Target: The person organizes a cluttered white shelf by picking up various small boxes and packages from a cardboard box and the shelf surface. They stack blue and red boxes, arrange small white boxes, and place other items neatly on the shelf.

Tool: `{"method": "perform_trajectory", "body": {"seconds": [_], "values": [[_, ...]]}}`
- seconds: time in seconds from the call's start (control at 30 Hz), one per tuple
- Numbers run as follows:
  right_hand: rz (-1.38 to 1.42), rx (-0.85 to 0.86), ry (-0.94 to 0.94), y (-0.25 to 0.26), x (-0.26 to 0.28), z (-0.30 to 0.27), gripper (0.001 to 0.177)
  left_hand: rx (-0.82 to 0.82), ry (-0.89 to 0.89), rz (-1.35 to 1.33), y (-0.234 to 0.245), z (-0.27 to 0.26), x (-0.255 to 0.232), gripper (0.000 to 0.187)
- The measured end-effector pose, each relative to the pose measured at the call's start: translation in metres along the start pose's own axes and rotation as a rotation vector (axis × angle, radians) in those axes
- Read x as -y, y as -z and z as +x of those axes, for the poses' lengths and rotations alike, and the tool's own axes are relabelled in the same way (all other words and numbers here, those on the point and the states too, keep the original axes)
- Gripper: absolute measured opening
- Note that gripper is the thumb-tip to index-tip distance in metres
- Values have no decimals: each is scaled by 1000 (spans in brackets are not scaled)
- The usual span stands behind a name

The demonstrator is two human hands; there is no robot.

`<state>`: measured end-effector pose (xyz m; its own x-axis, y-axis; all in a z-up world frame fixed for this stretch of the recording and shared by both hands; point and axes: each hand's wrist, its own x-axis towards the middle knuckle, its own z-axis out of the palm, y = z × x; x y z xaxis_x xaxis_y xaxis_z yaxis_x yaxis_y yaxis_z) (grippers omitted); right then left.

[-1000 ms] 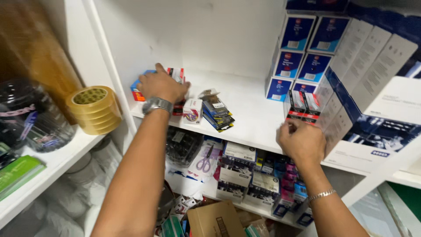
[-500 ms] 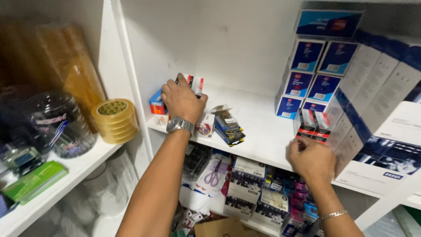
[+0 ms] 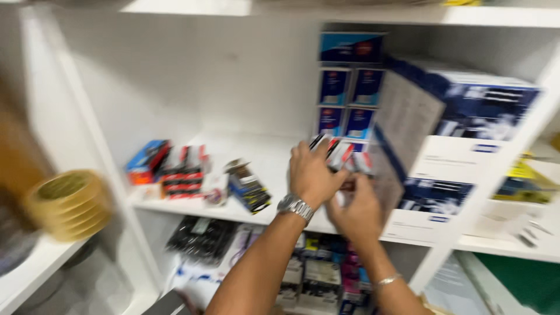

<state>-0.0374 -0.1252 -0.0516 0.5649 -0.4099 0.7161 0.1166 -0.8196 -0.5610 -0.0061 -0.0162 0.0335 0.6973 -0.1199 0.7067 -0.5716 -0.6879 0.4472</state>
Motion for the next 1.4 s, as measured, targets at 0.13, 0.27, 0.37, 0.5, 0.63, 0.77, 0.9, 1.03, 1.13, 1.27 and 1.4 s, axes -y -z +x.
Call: {"method": "perform_trajectory", "body": {"seconds": [0.13, 0.27, 0.37, 0.5, 0.63, 0.77, 0.9, 1.03, 1.13, 1.27, 1.4], "values": [[139, -224, 199, 5, 7, 8, 54, 35, 143, -26, -38, -2, -5, 78], [131, -92, 280, 3, -14, 13, 73, 46, 154, 28, -79, 5, 6, 72], [68, 92, 159, 13, -3, 13, 70, -20, 174, 1, -101, 5, 17, 74], [103, 91, 119, 11, -6, 18, 60, -1, 157, -287, -96, -2, 27, 80], [84, -29, 165, -12, -27, 24, 38, 181, 270, -647, -61, -14, 19, 87], [-5, 75, -9, 2, -6, 24, 45, 68, 181, -538, -81, -10, 33, 66], [-151, 43, -13, 0, -3, 17, 47, 42, 25, -534, -77, -8, 32, 54], [-141, -11, 118, -17, -29, 16, 24, 121, 43, -627, -68, -10, 22, 63], [-141, 15, 55, -12, -22, 14, 34, 208, 113, -672, -59, -11, 15, 65], [-129, 36, 34, -4, -12, 14, 58, 239, 99, -671, -60, -9, 18, 56], [-123, 31, 83, 10, 5, 11, 67, 226, 47, -680, -67, -9, 23, 56]]}}
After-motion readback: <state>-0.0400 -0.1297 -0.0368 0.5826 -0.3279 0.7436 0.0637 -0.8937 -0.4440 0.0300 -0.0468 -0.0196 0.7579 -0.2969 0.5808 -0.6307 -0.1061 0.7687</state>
